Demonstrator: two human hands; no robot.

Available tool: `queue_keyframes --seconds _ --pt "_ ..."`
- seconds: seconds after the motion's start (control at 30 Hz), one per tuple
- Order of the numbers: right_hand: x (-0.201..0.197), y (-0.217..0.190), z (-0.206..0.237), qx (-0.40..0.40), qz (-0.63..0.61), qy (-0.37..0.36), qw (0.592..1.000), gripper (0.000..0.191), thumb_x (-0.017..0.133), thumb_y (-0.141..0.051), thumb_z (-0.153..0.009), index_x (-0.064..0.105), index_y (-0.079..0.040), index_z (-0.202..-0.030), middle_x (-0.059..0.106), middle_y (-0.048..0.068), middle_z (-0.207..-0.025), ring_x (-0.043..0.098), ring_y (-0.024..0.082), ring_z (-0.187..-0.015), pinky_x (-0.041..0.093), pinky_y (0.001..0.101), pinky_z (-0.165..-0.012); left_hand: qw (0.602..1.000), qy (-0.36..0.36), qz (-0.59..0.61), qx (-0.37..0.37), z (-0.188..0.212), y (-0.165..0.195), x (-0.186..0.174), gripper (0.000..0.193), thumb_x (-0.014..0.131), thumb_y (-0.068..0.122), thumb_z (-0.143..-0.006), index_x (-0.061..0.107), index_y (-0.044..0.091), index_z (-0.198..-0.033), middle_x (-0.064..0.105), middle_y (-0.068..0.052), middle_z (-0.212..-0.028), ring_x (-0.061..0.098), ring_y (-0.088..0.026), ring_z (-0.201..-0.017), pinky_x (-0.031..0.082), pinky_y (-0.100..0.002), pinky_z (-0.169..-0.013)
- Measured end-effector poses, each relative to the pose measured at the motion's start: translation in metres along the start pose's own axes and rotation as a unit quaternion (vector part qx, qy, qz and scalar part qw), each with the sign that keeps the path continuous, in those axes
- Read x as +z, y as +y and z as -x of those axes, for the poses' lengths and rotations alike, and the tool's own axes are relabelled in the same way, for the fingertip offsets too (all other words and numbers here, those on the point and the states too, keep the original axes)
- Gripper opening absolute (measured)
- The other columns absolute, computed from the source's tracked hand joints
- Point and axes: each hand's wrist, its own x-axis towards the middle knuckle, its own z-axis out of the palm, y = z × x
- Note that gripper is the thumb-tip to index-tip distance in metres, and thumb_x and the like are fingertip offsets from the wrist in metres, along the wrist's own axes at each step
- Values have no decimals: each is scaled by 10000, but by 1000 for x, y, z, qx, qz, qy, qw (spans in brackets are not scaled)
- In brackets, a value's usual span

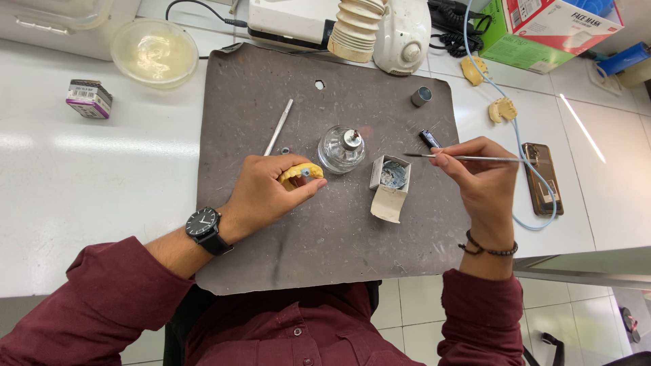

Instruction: The person holds a dental prosthesis in one hand and uses a heated wax spatula to apply and shape wax on it. They repeatedly warm the spatula tip over a small alcohol flame and take more wax from a small box while working around the prosthesis.

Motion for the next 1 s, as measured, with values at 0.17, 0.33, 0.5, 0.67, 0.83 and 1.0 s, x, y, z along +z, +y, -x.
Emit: queue_keyframes --seconds 0.17,0.33,0.5,0.67,0.83,1.0 --pt "68 -27 42 -18 -159 7 987 100 731 65 -935 640 27 -952 743 183 -967 777 240 -927 671 344 -867 998 20 -11 61 4 2 2 242 829 219 -869 758 44 -1020 776 -65 -840 744 -121 -680 562 -240 -587" --pt "126 -30 48 -12 -209 -25 977 77 691 32 -992 620 3 -991 763 188 -1003 779 243 -978 665 325 -905 991 23 -66 117 5 2 1 236 829 223 -872 737 69 -1025 742 -68 -827 713 -201 -679 537 -307 -586" --pt "137 -32 52 23 -177 -21 984 59 665 62 -958 645 24 -999 768 214 -1113 761 255 -940 651 315 -847 987 30 -91 131 6 2 2 211 826 232 -865 750 131 -1034 723 -49 -797 696 -215 -656 520 -334 -551" --pt "144 -32 56 -26 -209 -10 977 126 652 93 -991 596 -5 -935 739 165 -926 748 331 -1134 597 454 -1079 988 22 -81 126 6 1 3 220 831 224 -855 742 132 -1034 724 -44 -800 704 -208 -663 527 -328 -557" --pt "145 -33 59 -32 -217 4 976 198 643 98 -989 546 -37 -881 722 122 -848 764 328 -1052 569 543 -1146 990 10 -51 131 7 0 3 234 818 197 -856 731 113 -1056 740 -45 -838 724 -196 -700 553 -308 -588" --pt "147 -35 60 -52 -185 -7 981 184 647 104 -970 547 -34 -901 717 113 -851 759 333 -1076 566 532 -1155 991 -3 -60 117 7 -3 4 230 819 182 -849 733 98 -1045 739 -42 -803 721 -185 -673 551 -309 -577"
